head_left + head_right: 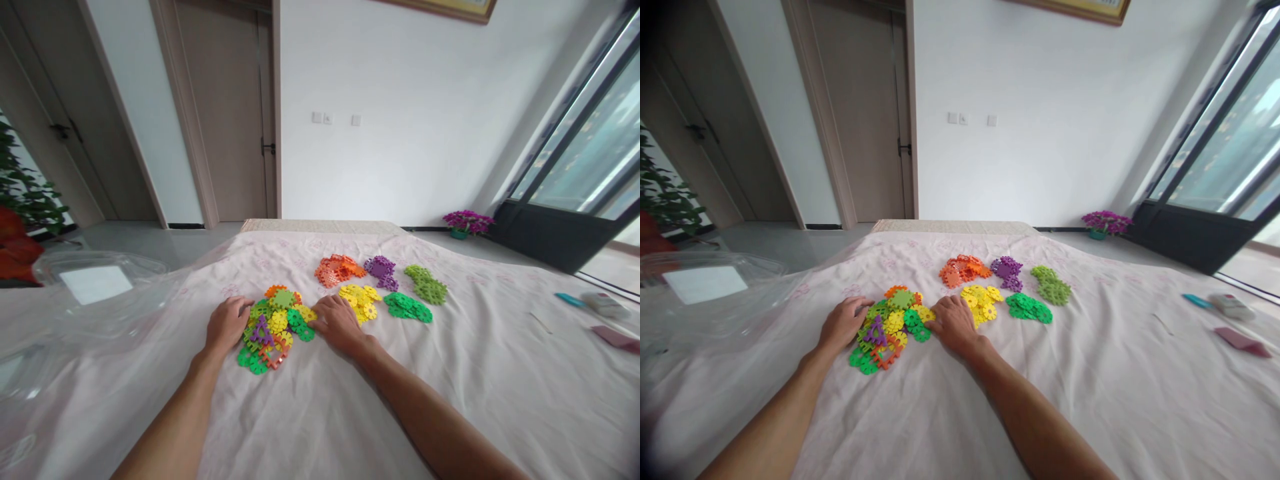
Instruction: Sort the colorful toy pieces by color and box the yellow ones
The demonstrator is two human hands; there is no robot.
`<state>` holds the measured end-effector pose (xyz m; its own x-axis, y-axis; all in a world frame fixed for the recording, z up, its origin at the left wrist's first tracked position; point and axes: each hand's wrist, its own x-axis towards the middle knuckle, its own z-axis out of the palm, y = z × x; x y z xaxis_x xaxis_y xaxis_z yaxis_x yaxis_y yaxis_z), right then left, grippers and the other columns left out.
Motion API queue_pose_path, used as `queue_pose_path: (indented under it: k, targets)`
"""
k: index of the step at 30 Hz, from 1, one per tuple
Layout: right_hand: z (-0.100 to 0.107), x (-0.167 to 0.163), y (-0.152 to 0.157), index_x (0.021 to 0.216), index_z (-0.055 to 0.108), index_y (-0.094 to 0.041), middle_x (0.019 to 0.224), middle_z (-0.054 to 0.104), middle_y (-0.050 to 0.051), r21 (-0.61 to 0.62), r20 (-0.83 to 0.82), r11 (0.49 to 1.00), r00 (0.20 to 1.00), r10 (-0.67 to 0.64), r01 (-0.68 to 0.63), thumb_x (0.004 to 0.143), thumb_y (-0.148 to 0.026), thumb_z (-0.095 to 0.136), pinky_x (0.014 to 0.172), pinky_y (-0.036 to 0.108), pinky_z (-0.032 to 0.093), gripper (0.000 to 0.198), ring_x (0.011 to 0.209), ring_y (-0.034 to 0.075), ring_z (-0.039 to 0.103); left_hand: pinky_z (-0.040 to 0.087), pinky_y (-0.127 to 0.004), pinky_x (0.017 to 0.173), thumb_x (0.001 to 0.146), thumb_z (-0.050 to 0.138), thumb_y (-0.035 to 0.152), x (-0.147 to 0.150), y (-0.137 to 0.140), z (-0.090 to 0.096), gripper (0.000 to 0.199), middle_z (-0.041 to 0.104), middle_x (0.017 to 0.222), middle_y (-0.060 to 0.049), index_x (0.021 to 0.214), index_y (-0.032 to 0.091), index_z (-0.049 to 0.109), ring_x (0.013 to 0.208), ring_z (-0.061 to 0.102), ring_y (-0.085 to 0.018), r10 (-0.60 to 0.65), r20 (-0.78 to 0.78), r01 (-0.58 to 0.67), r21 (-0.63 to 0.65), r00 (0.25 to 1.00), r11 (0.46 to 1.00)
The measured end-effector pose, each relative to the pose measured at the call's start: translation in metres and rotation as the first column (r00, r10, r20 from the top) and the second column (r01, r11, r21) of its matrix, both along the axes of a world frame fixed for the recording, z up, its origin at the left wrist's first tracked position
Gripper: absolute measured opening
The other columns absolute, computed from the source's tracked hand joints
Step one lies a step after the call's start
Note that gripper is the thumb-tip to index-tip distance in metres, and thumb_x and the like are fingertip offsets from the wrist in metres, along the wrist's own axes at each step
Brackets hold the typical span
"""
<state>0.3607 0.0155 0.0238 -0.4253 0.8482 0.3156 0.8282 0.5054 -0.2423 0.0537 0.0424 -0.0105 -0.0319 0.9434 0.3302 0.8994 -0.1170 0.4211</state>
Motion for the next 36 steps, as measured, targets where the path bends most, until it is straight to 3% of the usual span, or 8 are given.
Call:
queue_pose_path:
  k: [7,12,19,24,27,30,36]
  targets:
    - [0.000,0.001,0.004,0.091,0.070,-0.021,0.091,0.070,0.004,-0.015,-0.140,0.998,0.988,-0.065,0.063,0.090,-0.036,0.064,0.083,0.031,0.038,0.015,0.090,0.020,0.058,0.045,-0.028,0.098,0.088,0.046,0.026,0.000,0.000,0.000,0.031,0.069,0.121,-0.001,0.104,0.027,0.072,0.114,0.061,-0.018,0.006,-0.007,-0.006,0.006,1.000,1.000]
    - [0.003,0.018,0.016,0.088,0.071,-0.022,0.089,0.072,0.004,0.037,-0.215,0.982,0.961,-0.176,0.188,0.094,-0.032,0.055,0.082,0.029,0.040,0.019,0.088,0.019,0.061,0.045,-0.029,0.098,0.088,0.045,0.027,0.000,0.000,0.000,0.032,0.069,0.121,-0.002,0.105,0.026,0.072,0.113,0.061,-0.018,-0.001,-0.012,0.001,0.002,1.000,1.000]
    - [0.006,0.055,0.031,0.103,0.072,-0.024,0.099,0.074,0.005,0.091,-0.109,0.888,0.891,-0.441,0.451,0.093,-0.028,0.050,0.082,0.031,0.038,0.025,0.093,0.021,0.061,0.045,-0.029,0.099,0.088,0.047,0.026,0.002,-0.001,0.001,0.031,0.069,0.120,-0.002,0.105,0.026,0.072,0.112,0.062,-0.018,0.009,-0.003,-0.009,-0.003,1.000,1.000]
    - [0.000,0.065,0.033,0.102,0.073,-0.026,0.098,0.073,0.005,0.117,-0.017,0.842,0.849,-0.529,0.527,0.092,-0.028,0.052,0.078,0.032,0.036,0.024,0.093,0.023,0.058,0.045,-0.028,0.100,0.088,0.046,0.027,0.001,-0.001,0.001,0.032,0.068,0.124,-0.002,0.105,0.026,0.073,0.115,0.060,-0.018,0.011,-0.006,-0.011,-0.007,1.000,1.000]
    - [0.001,0.064,0.031,0.098,0.074,-0.027,0.098,0.070,0.006,0.159,0.013,0.843,0.853,-0.522,0.514,0.090,-0.026,0.054,0.077,0.034,0.034,0.021,0.094,0.023,0.055,0.045,-0.028,0.099,0.089,0.044,0.027,0.001,-0.001,0.002,0.033,0.069,0.122,-0.002,0.105,0.026,0.073,0.114,0.061,-0.018,0.006,-0.003,-0.006,0.004,1.000,1.000]
    - [0.005,0.055,0.026,0.099,0.074,-0.026,0.100,0.068,0.007,0.173,0.008,0.880,0.893,-0.450,0.442,0.091,-0.025,0.055,0.081,0.034,0.034,0.021,0.096,0.023,0.053,0.045,-0.029,0.099,0.089,0.044,0.027,0.001,-0.002,0.004,0.033,0.070,0.119,-0.002,0.105,0.025,0.072,0.112,0.062,-0.018,-0.003,0.000,0.003,0.006,1.000,1.000]
    - [0.009,0.010,0.006,0.105,0.073,-0.025,0.101,0.066,0.006,0.071,-0.069,0.988,0.989,-0.129,0.134,0.096,-0.032,0.054,0.085,0.032,0.037,0.021,0.096,0.021,0.053,0.044,-0.029,0.101,0.089,0.046,0.027,0.002,-0.003,0.004,0.031,0.068,0.123,-0.002,0.105,0.026,0.073,0.116,0.060,-0.018,0.012,0.008,-0.012,-0.011,1.000,1.000]
